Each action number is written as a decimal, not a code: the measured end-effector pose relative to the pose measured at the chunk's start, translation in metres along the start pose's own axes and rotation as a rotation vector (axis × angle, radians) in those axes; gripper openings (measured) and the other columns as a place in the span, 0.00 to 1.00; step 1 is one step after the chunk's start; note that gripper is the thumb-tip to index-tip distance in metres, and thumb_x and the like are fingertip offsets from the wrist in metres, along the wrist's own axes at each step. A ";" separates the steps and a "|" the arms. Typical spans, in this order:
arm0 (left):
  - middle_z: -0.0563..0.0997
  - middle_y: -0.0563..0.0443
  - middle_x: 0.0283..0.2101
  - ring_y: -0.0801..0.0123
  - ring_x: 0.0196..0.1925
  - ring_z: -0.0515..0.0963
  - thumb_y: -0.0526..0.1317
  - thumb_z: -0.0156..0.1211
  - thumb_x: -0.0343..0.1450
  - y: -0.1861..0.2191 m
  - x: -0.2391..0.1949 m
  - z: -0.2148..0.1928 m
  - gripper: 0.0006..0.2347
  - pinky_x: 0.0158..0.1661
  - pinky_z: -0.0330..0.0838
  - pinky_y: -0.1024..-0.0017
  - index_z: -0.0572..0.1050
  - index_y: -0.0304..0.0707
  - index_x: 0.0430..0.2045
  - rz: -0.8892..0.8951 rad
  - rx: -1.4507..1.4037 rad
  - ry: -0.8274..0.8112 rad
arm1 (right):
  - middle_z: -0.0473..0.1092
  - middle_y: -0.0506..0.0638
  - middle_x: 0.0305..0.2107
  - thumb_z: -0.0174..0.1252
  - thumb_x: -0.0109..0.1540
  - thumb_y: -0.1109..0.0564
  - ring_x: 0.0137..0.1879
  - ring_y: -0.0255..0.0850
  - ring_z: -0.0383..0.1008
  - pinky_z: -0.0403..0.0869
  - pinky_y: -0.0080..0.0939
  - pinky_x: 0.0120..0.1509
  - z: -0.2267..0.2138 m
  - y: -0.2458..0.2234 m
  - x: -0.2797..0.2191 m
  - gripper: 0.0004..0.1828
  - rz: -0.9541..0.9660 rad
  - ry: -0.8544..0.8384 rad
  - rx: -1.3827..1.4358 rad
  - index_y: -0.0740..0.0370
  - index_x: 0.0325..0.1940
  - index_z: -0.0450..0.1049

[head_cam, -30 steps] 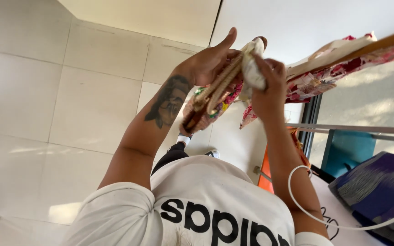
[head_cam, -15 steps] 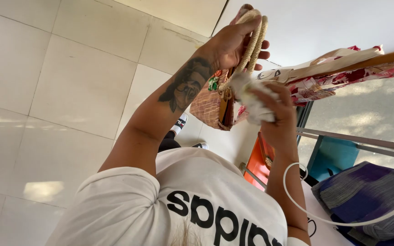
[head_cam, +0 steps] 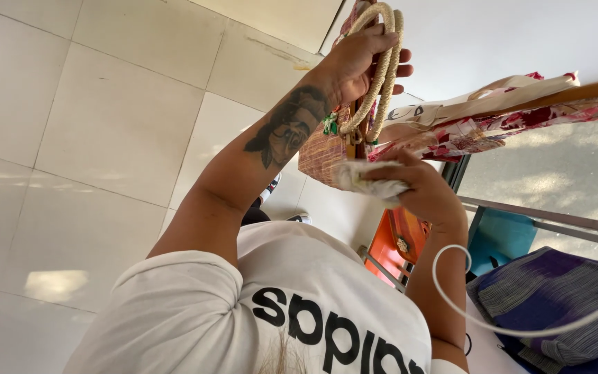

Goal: Wiping down and cleaning several handcrafted woven bags with a cloth.

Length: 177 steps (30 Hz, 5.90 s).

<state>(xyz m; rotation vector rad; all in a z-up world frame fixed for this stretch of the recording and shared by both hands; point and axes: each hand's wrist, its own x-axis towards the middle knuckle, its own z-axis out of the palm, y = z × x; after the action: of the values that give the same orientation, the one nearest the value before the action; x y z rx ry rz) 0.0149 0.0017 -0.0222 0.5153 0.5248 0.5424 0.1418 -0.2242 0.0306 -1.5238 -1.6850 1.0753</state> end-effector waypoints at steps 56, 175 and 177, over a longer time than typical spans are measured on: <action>0.76 0.58 0.20 0.80 0.17 0.65 0.40 0.66 0.71 -0.019 -0.049 -0.004 0.07 0.21 0.61 0.79 0.78 0.39 0.24 0.680 0.958 -0.025 | 0.72 0.60 0.57 0.61 0.72 0.68 0.62 0.55 0.77 0.86 0.51 0.68 -0.068 0.022 0.011 0.22 -0.188 1.206 -0.136 0.53 0.65 0.63; 0.85 0.48 0.34 0.45 0.44 0.83 0.37 0.73 0.65 0.037 -0.114 0.037 0.13 0.43 0.76 0.57 0.84 0.57 0.42 0.520 1.599 0.155 | 0.73 0.53 0.47 0.68 0.63 0.57 0.57 0.51 0.74 0.68 0.53 0.63 -0.012 0.080 -0.036 0.16 0.031 1.112 0.002 0.51 0.56 0.78; 0.85 0.43 0.35 0.39 0.46 0.83 0.33 0.72 0.66 0.042 -0.119 0.035 0.13 0.45 0.76 0.54 0.84 0.51 0.43 0.546 1.499 0.110 | 0.73 0.56 0.46 0.68 0.62 0.53 0.55 0.54 0.75 0.70 0.56 0.61 -0.005 0.132 -0.044 0.16 0.265 1.157 0.074 0.49 0.54 0.78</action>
<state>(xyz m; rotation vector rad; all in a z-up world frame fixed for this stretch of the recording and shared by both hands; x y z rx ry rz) -0.0662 -0.0490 0.0666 2.1063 0.8570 0.6229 0.2165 -0.2665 -0.0792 -1.8012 -0.6412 0.1964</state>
